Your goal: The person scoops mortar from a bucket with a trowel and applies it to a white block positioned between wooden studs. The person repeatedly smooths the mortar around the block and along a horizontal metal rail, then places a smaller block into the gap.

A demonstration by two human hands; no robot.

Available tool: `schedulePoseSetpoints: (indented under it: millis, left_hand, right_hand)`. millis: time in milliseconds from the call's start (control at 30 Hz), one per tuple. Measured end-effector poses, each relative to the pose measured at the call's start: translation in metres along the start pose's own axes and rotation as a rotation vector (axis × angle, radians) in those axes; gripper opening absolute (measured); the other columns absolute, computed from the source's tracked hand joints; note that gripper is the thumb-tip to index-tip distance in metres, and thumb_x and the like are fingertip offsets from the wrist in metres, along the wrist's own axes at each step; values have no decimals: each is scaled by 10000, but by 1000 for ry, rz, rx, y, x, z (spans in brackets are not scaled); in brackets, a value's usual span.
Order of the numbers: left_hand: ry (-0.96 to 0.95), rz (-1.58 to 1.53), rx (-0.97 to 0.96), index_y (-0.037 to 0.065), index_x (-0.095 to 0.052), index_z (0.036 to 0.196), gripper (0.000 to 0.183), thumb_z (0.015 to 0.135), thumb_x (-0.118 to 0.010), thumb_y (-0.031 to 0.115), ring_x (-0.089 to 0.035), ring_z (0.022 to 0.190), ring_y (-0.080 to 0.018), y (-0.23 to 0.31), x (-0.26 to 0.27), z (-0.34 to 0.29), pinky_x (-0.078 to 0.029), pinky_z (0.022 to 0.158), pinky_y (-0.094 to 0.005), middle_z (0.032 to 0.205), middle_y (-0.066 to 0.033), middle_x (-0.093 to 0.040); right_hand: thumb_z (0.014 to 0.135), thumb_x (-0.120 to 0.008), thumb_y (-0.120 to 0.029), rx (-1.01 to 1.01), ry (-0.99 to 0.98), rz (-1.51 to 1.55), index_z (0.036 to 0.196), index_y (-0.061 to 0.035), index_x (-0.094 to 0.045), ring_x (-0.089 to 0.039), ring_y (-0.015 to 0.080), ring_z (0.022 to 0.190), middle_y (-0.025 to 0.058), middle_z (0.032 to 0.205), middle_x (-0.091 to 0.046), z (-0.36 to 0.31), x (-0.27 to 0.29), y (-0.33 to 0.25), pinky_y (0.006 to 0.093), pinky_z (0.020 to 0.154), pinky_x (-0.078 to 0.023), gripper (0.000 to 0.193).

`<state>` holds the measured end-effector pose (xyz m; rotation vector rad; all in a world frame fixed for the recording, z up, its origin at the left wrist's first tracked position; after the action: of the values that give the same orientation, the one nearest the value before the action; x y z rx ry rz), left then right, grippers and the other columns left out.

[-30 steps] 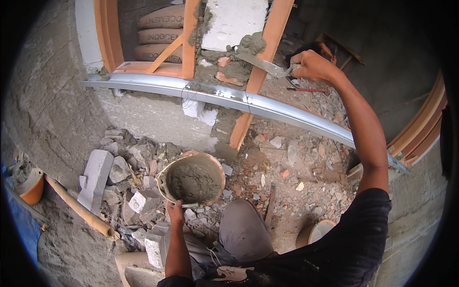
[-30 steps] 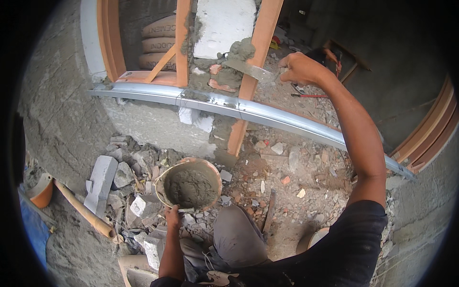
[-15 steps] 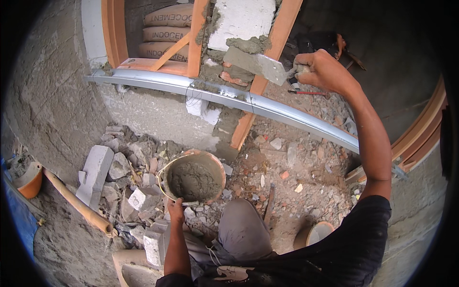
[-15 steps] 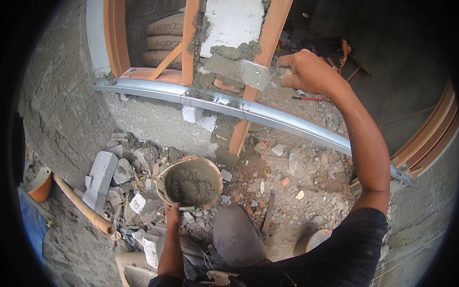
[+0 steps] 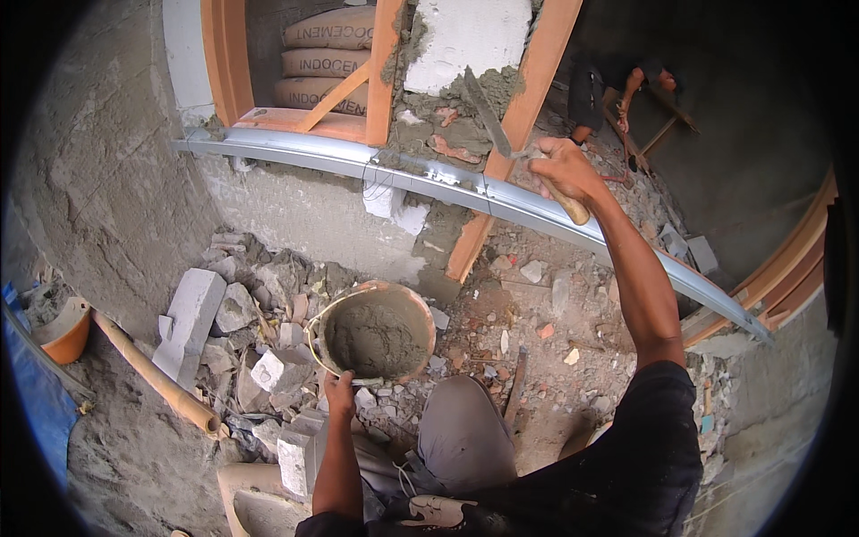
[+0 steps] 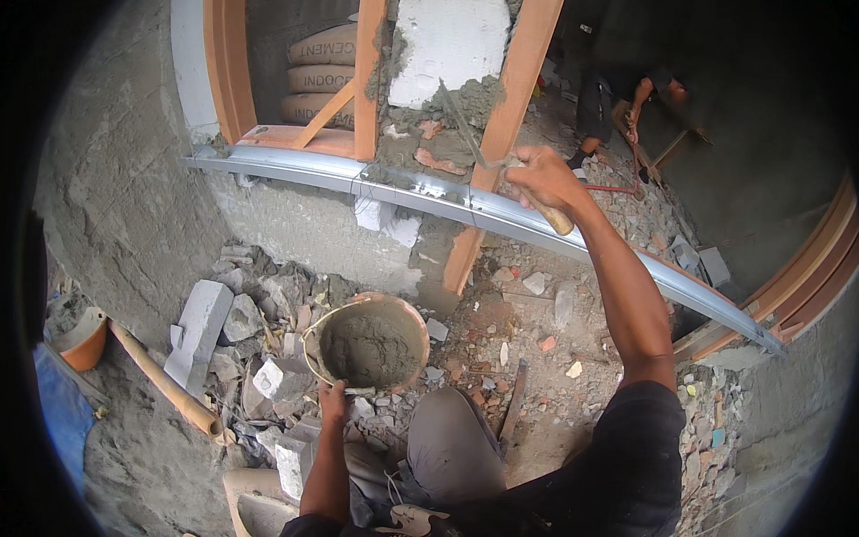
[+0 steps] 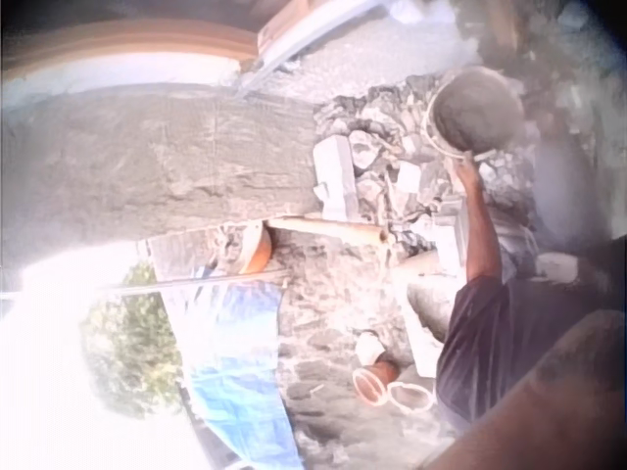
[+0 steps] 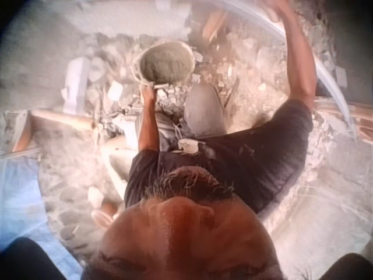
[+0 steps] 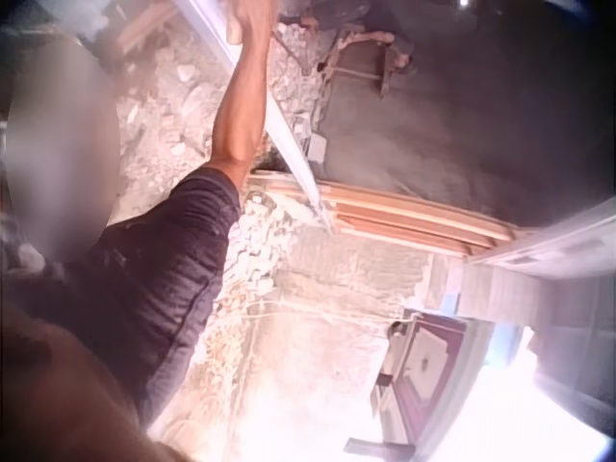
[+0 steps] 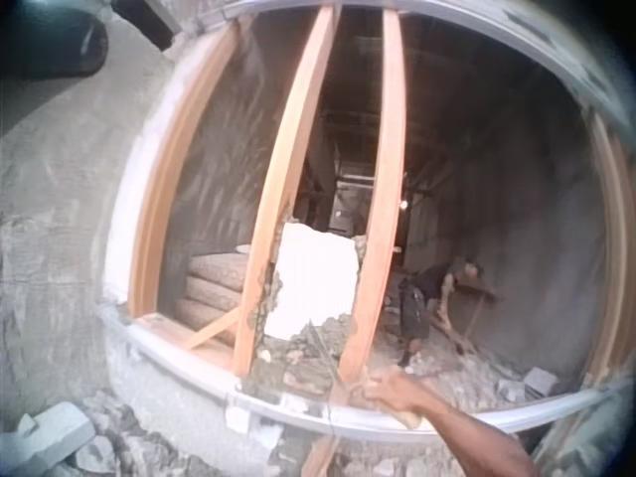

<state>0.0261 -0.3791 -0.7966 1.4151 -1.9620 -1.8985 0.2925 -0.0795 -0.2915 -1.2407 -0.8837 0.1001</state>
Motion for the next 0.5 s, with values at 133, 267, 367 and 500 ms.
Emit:
schedulePoseSetpoints:
  millis: [133,267,367,500]
  left_hand:
    - [105,67,64,38,-557,1233,380,854,-560,13,-661,866,-187,4,5,-14,-582,710,-332,1063,-87,-656]
    - [79,96,71,59,-574,1204,351,854,-568,28,-657,819,-171,5,9,-13,-576,655,-314,1019,-64,-663]
    - [76,72,54,69,-584,1174,324,852,-573,36,-649,802,-160,-5,18,-7,-568,641,-306,1001,-51,-662]
    - [79,99,63,83,-589,1160,316,846,-587,53,-642,793,-147,-10,19,-3,-559,620,-297,992,-33,-657]
  right_hand:
    - [815,-667,-84,98,154,-105,811,-11,-614,-554,99,485,28,635,-581,-14,5,3,251,465,-438,90]
    - [819,-676,-146,86,88,-360,784,11,-606,-560,90,496,38,627,-588,-19,2,-12,264,456,-422,176]
    - [801,-671,-169,108,19,-556,835,43,-625,-574,124,477,63,586,-579,-4,4,-25,286,455,-442,220]
    - [784,-668,-183,116,67,-678,946,59,-670,-585,168,467,106,574,-589,22,30,-36,322,465,-477,292]
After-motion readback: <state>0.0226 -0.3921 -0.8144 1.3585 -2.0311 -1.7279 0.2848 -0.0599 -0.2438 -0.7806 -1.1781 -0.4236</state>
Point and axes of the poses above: each hand's wrist, its own z-axis towards the middle knuckle, its own x-axis out of the back of the hand, y = z × x, the point moved 7 cm from there along z, towards the middle knuckle
